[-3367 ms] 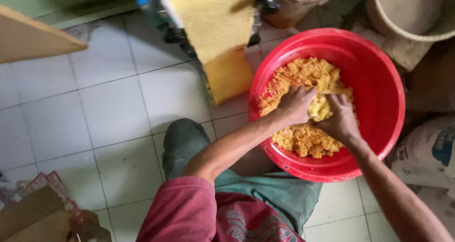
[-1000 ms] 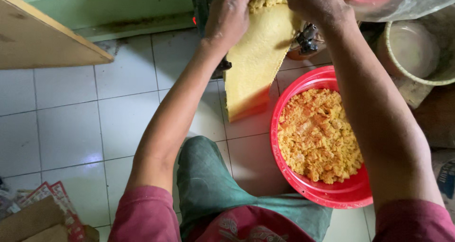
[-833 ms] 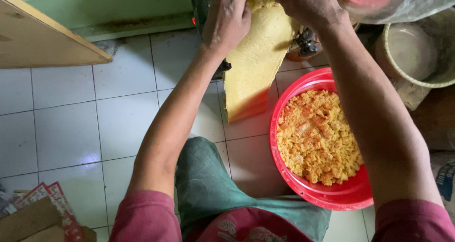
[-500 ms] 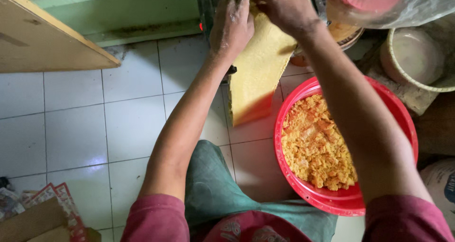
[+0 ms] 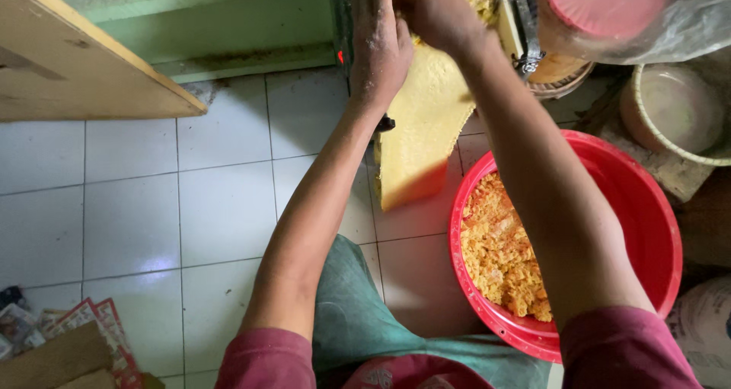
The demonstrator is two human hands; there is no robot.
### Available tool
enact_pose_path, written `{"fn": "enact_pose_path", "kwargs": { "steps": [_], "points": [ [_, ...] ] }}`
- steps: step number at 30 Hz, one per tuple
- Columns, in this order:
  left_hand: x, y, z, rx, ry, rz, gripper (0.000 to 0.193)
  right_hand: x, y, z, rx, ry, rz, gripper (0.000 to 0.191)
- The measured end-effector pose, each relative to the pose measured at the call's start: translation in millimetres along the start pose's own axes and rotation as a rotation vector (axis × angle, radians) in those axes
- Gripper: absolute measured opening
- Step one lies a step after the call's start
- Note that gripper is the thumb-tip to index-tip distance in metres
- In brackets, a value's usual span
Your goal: The person sits on the tiled floor and repeatedly feeds a yellow dough mass into a roller machine, guiding the flattened sheet as it exits, folding the sheet, and taking crumbly yellow material from a red basin to feed through the rollers again.
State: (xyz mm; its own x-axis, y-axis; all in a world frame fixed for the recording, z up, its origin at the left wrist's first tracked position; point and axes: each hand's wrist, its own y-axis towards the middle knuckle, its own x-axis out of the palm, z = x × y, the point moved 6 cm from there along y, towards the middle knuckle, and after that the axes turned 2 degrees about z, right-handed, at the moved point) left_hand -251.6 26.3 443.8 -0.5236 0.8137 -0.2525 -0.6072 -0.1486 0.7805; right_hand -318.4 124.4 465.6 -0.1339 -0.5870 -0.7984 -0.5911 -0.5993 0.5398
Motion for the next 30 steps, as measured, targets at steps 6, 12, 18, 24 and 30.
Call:
{"fn": "enact_pose_path", "kwargs": {
  "steps": [6,12,18,24,30],
  "points": [
    [14,-3,8,0.134,0.223,-0.154,0.030,-50,-52,-11,-0.021,-0.001,0.022,0.016],
    [34,-11,-10,0.068,0.212,-0.353,0.030,-67,-70,7,-0.007,-0.125,-0.027,0.011],
    [34,-9,-10,0.097,0.284,-0.241,0.021,-46,-77,37,0.110,-0.412,-0.104,0.017],
    [37,-3,-9,0.061,0.177,-0.422,0.015,-47,-68,40,0.232,-0.382,-0.138,0.021],
    [34,-3,8,0.278,0.326,-0.280,0.051,-41,-67,11,-0.040,-0.345,-0.066,0.013]
  ]
}}
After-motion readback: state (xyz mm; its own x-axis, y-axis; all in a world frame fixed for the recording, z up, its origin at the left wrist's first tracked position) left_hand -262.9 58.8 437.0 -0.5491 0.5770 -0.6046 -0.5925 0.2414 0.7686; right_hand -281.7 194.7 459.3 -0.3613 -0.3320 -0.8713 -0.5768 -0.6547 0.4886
